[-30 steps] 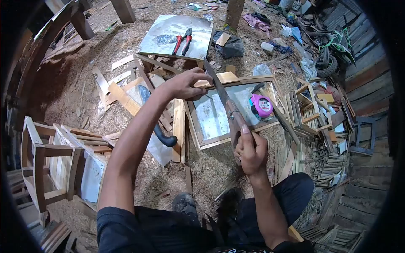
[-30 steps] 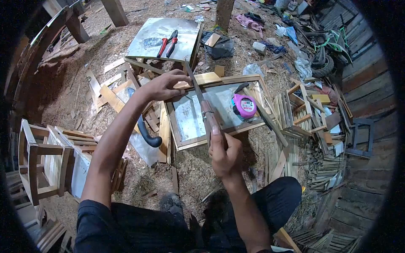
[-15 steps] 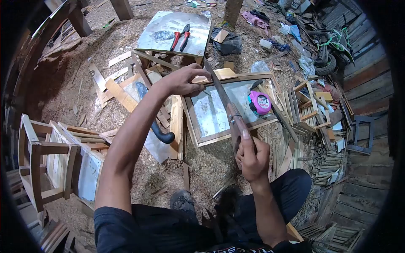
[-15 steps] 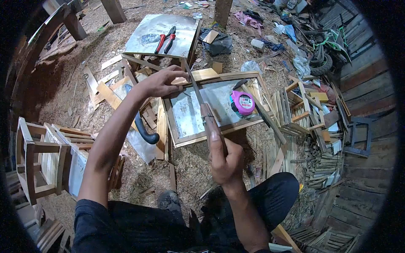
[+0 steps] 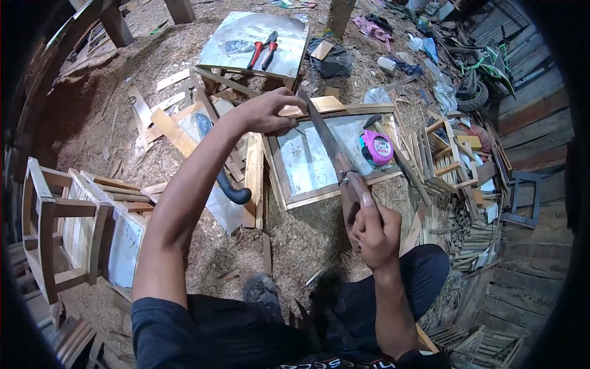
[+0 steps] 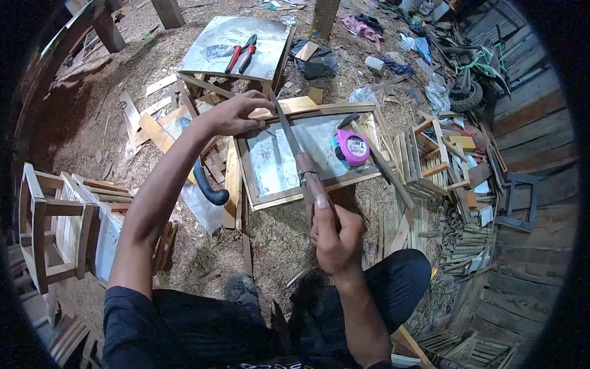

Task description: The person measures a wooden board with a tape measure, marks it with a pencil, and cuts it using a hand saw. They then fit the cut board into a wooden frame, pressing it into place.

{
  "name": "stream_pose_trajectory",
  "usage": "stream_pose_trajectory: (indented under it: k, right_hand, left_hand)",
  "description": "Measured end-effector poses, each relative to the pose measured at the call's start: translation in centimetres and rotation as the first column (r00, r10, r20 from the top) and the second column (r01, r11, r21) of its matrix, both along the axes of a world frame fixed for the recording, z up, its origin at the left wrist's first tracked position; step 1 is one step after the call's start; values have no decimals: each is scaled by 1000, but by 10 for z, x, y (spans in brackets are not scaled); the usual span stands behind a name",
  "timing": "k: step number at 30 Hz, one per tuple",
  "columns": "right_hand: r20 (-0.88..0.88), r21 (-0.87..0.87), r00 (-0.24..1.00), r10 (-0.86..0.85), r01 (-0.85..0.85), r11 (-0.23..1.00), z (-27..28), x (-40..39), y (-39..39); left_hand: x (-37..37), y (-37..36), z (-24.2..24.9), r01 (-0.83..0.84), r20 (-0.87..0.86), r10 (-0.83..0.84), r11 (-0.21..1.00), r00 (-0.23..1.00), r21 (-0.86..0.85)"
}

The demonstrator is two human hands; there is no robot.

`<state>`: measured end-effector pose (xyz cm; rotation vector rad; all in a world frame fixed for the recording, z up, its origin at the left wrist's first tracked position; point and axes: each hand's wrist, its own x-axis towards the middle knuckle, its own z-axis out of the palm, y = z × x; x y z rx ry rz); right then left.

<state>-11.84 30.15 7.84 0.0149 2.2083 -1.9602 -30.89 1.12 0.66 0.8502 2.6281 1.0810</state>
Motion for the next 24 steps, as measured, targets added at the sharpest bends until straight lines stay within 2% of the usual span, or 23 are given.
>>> stream_pose_trajectory:
  k: [4,8,12,15,18,19,20,22,24]
  right_hand:
    - [48,8,998,-35,35,999,8,-5,2]
    - [125,-51,992,16,-9,999,16,-1,9]
    - [72,32,997,25,-27,999,2,-20,2]
    - [45,78,999,8,-12,997,2,-10,4]
    - [25,113,1000,-3,0,994,-2,-11,3]
    - [99,54,995,-3,-2,999,0,-17,-3]
    - [102,51,995,-8,3,999,-2,-18,-7]
    - [5,-12,1000,-6,6,1000,-3,-19,-14]
    - [-12,52,1000,-13,13,999,0,-11,-7]
  left_hand:
    - [-3,4,-2,11,-28,-11,1000,1000,-2]
    - [0,-2,0,-5,-35,4,1000,999,-15]
    - [3,4,-1,4,-66,-3,1000,998,21]
    - [3,5,2,-22,-3,22,999,1000,28]
    - [2,3,-6,-17,-43,18,1000,999,25]
    - [0,2,-8,5,-67,-3,999,998,34]
    - [-2,1,-9,28,-94,-24,999,995,42]
    - [1,3,-3,1,-56,1,999,998,41]
    - [2,3,2,3,-32,-4,999,999,-35]
